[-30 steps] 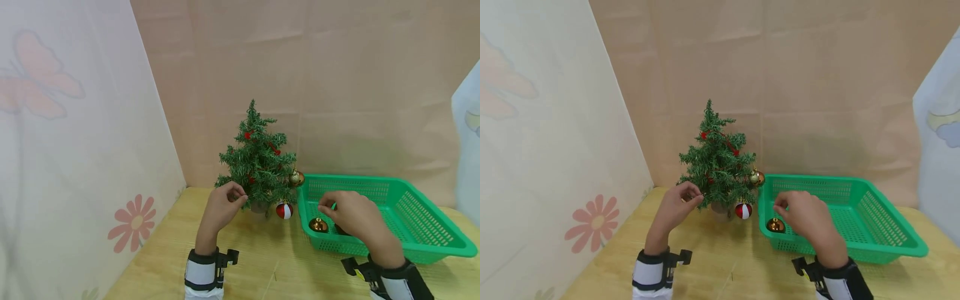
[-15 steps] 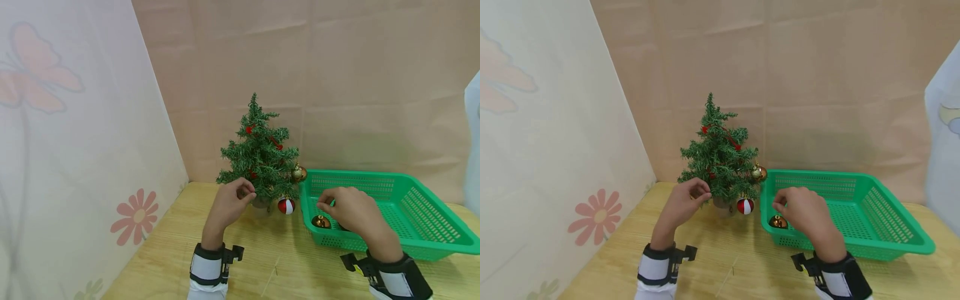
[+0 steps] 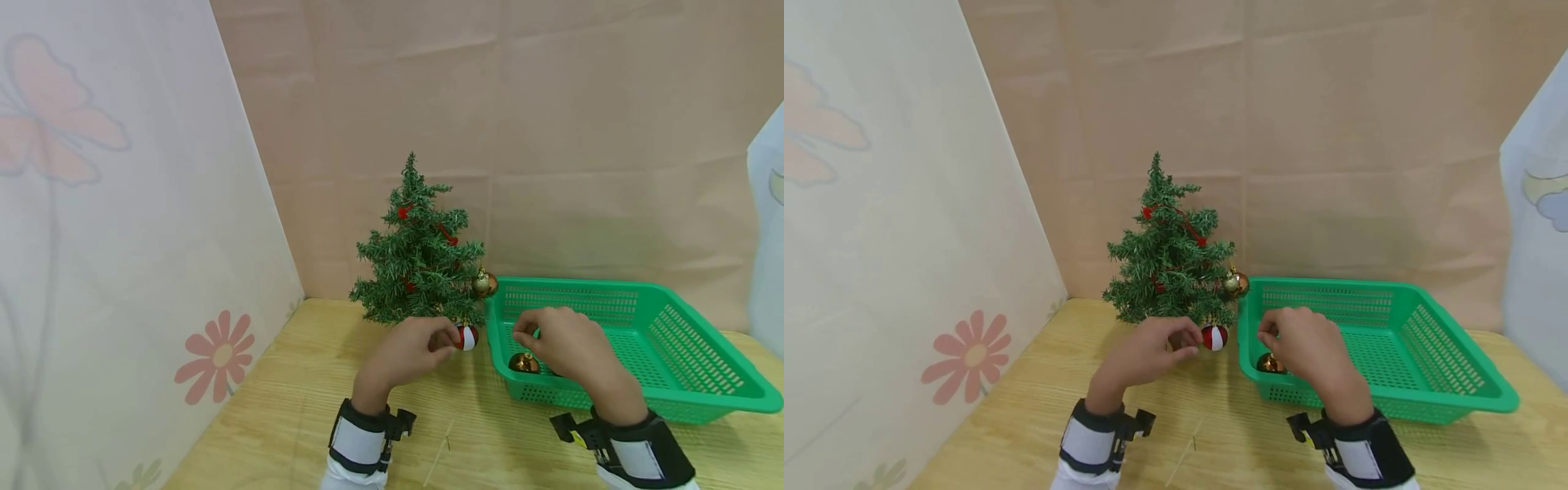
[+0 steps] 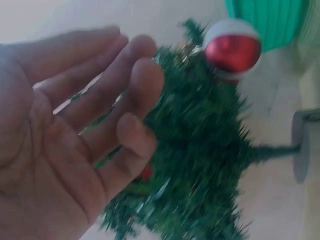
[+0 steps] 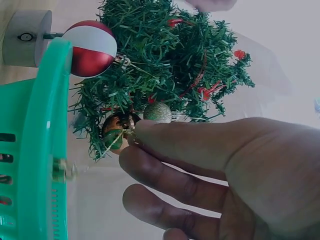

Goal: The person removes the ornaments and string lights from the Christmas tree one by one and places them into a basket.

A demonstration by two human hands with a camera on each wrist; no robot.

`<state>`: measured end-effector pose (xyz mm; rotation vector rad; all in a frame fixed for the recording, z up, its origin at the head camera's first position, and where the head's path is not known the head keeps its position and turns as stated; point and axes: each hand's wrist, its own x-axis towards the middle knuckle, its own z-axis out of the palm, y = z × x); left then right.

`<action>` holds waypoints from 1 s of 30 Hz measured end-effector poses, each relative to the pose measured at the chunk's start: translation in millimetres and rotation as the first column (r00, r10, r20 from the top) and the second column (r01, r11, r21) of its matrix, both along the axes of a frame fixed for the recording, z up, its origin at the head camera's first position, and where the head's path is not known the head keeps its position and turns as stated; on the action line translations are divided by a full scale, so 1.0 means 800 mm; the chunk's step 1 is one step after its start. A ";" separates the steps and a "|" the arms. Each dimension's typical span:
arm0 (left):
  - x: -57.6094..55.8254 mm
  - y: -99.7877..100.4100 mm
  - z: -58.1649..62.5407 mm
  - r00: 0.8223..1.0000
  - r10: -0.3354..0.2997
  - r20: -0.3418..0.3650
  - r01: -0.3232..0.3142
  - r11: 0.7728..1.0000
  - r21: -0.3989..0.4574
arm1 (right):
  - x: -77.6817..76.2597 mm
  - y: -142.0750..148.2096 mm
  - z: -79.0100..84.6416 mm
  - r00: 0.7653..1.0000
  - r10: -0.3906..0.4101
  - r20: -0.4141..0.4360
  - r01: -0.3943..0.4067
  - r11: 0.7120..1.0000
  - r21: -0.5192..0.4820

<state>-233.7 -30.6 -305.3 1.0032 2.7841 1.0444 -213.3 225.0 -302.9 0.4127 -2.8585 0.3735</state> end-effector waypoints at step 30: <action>-0.004 0.050 -0.036 0.916 0.342 -0.208 -0.386 0.893 -0.232 | -0.012 0.005 -0.015 0.993 -0.034 0.111 0.029 0.998 0.052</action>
